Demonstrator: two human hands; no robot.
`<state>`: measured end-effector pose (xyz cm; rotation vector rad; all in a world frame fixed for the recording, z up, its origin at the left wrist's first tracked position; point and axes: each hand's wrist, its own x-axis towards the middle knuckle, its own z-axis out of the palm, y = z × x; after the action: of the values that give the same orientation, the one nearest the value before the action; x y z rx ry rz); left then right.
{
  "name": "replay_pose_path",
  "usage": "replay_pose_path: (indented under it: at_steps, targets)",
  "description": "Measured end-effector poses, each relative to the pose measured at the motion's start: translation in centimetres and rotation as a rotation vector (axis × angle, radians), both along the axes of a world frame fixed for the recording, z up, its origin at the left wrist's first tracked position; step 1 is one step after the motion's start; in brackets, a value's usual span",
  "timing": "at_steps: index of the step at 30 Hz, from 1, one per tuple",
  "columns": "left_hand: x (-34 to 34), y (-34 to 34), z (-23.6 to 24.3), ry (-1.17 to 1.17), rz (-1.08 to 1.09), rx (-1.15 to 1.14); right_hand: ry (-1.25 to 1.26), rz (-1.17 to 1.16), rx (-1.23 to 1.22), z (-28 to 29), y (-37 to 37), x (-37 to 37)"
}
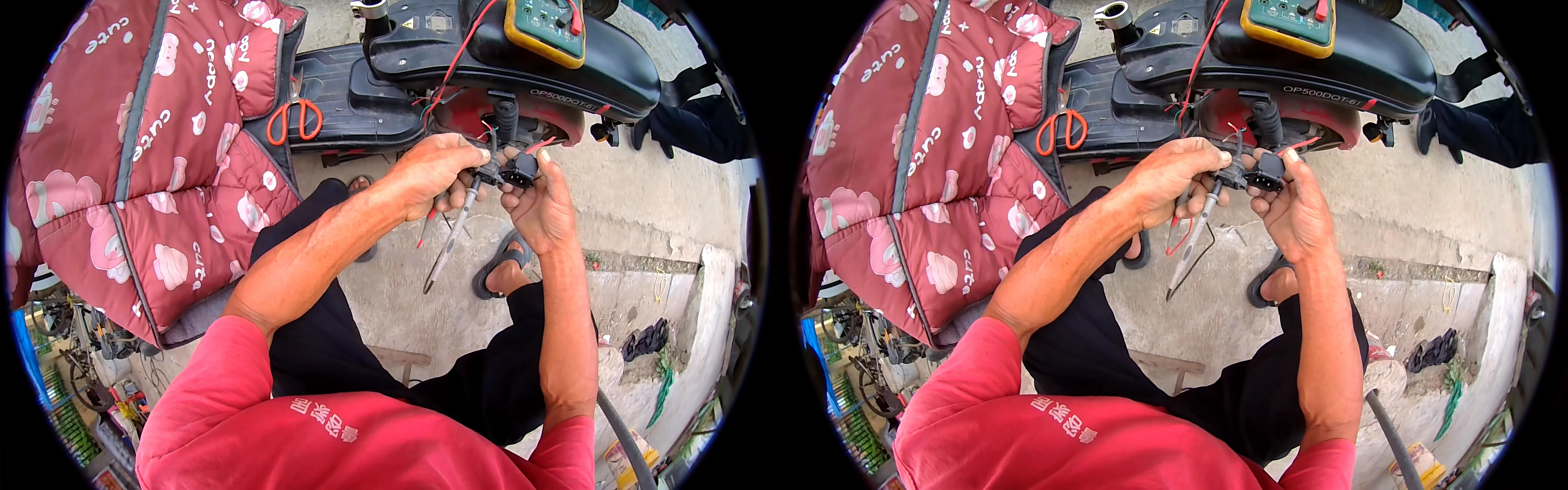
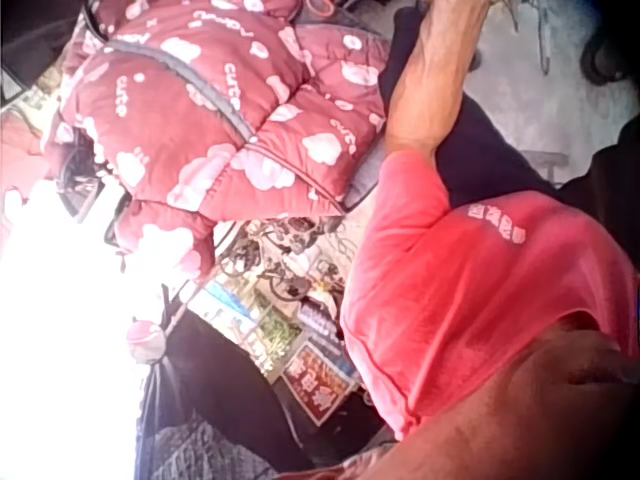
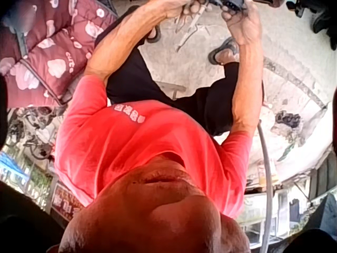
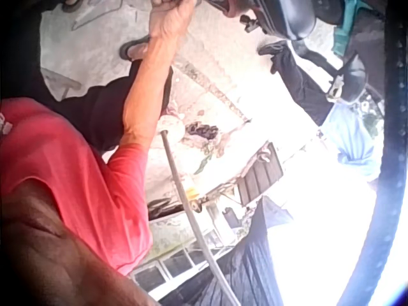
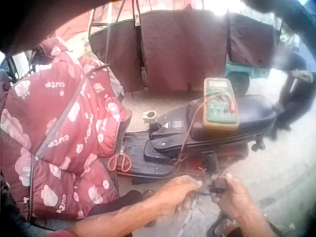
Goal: The person sits on the ground and uses scissors to cut a red wire connected to a scooter. They then use a multimeter to test the electrical continuity of a connector and wires attached to the scooter.
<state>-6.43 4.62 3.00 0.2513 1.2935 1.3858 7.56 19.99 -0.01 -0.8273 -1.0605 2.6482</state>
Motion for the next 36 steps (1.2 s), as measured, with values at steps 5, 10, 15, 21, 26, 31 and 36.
replay_pose_path:
  at_steps: [5, 10, 15, 21, 26, 31, 36]
  targets:
    - [0.02, 0.12, -0.52, 0.017, 0.027, -0.014, -0.018, -0.039, 0.027, -0.17, -0.56, -0.22]
    - [0.03, 0.32, -0.77, 0.011, 0.043, -0.008, -0.037, -0.048, 0.026, -0.21, -0.67, -0.07]
    - [0.1, 0.34, -0.45, -0.001, 0.038, 0.0, -0.029, -0.078, 0.01, -0.07, -0.85, -0.17]
    - [0.24, 0.43, -0.64, -0.007, 0.028, 0.015, -0.007, -0.095, 0.007, -0.16, -0.99, -0.24]
    - [0.24, 0.47, -0.81, -0.034, 0.035, 0.005, 0.009, -0.075, 0.038, -0.23, -0.8, -0.18]
    - [0.23, 0.41, -1.01, -0.05, 0.041, 0.008, 0.005, -0.071, 0.064, -0.05, -0.73, -0.21]
    - [0.37, 0.49, -0.93, -0.062, 0.056, 0.004, -0.011, -0.106, 0.056, -0.04, -0.93, -0.3]
